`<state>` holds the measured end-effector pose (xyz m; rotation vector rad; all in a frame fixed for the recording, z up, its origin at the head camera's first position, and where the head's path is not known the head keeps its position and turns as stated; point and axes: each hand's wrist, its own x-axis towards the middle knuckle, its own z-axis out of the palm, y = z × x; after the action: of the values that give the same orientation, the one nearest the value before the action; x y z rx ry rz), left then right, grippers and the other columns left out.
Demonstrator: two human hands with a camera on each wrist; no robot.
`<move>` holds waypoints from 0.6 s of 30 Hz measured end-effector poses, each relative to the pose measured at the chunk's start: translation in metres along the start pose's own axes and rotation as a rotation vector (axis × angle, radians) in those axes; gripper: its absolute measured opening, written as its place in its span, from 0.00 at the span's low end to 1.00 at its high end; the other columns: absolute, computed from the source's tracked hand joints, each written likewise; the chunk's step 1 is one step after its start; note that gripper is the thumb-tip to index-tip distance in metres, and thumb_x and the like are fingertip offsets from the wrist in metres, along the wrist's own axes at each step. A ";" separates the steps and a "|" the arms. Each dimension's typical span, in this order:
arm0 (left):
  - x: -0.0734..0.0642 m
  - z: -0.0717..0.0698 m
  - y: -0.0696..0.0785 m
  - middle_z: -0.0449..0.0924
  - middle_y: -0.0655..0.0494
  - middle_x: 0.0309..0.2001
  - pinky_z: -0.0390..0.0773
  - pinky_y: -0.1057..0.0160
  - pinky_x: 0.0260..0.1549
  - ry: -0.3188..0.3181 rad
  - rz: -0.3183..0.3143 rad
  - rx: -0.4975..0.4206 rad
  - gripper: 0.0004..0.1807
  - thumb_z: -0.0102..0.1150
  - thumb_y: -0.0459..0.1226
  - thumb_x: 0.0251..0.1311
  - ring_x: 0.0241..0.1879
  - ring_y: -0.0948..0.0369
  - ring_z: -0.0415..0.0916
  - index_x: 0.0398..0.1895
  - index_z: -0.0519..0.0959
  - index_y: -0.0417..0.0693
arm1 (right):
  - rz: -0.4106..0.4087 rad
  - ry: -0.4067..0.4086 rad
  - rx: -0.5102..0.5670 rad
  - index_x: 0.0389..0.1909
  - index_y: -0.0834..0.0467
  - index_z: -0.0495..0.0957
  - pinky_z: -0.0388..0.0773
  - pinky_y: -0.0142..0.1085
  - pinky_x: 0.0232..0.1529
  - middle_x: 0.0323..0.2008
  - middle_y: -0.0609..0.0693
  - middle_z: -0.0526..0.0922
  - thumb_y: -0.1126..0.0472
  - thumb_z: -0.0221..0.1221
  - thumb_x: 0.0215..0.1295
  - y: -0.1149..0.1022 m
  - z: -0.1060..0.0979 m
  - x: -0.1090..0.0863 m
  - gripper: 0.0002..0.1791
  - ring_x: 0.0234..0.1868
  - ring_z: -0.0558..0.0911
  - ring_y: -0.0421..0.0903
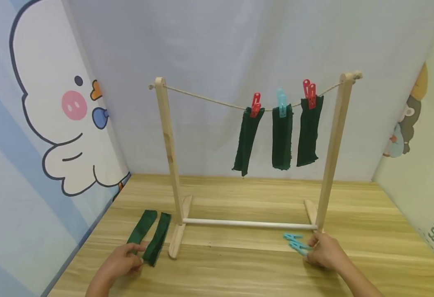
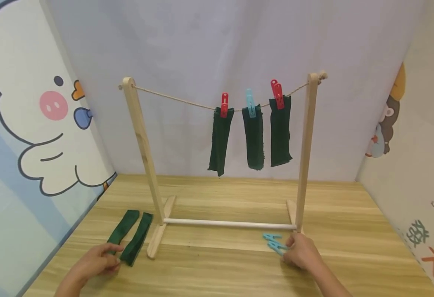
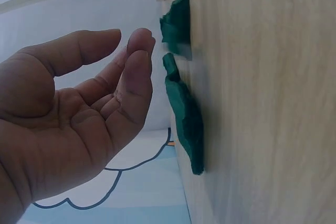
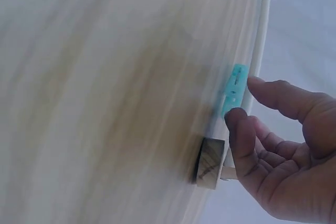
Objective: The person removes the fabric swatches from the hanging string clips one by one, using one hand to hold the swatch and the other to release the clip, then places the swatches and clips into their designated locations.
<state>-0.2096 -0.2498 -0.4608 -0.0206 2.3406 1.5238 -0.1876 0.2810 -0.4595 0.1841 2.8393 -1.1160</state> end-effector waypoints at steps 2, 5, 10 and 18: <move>-0.003 -0.001 0.001 0.79 0.46 0.28 0.78 0.55 0.32 -0.005 -0.002 0.002 0.25 0.50 0.26 0.54 0.29 0.53 0.76 0.55 0.63 0.20 | -0.006 -0.006 0.000 0.33 0.67 0.73 0.73 0.38 0.20 0.20 0.52 0.76 0.70 0.68 0.40 -0.002 -0.004 -0.002 0.18 0.19 0.75 0.45; -0.004 -0.001 0.004 0.79 0.46 0.29 0.78 0.54 0.33 -0.010 0.013 -0.012 0.24 0.51 0.28 0.56 0.31 0.53 0.76 0.55 0.63 0.21 | -0.031 -0.015 0.019 0.35 0.69 0.73 0.76 0.38 0.23 0.23 0.51 0.77 0.70 0.66 0.45 -0.005 -0.011 -0.004 0.16 0.22 0.77 0.46; -0.006 -0.001 0.010 0.78 0.47 0.31 0.78 0.52 0.34 -0.024 0.026 -0.043 0.25 0.51 0.30 0.59 0.31 0.52 0.77 0.57 0.63 0.23 | -0.059 -0.028 0.081 0.38 0.72 0.71 0.78 0.39 0.26 0.25 0.53 0.76 0.69 0.66 0.49 -0.010 -0.017 -0.004 0.18 0.24 0.78 0.47; -0.007 0.005 0.020 0.78 0.47 0.35 0.78 0.52 0.36 -0.046 0.072 -0.058 0.25 0.50 0.32 0.63 0.34 0.50 0.77 0.58 0.63 0.23 | -0.106 -0.020 0.115 0.40 0.72 0.70 0.76 0.38 0.25 0.25 0.53 0.75 0.67 0.66 0.52 -0.017 -0.021 0.000 0.19 0.23 0.75 0.46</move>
<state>-0.2055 -0.2384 -0.4430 0.0850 2.2840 1.6082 -0.1910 0.2830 -0.4328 0.0294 2.7984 -1.2949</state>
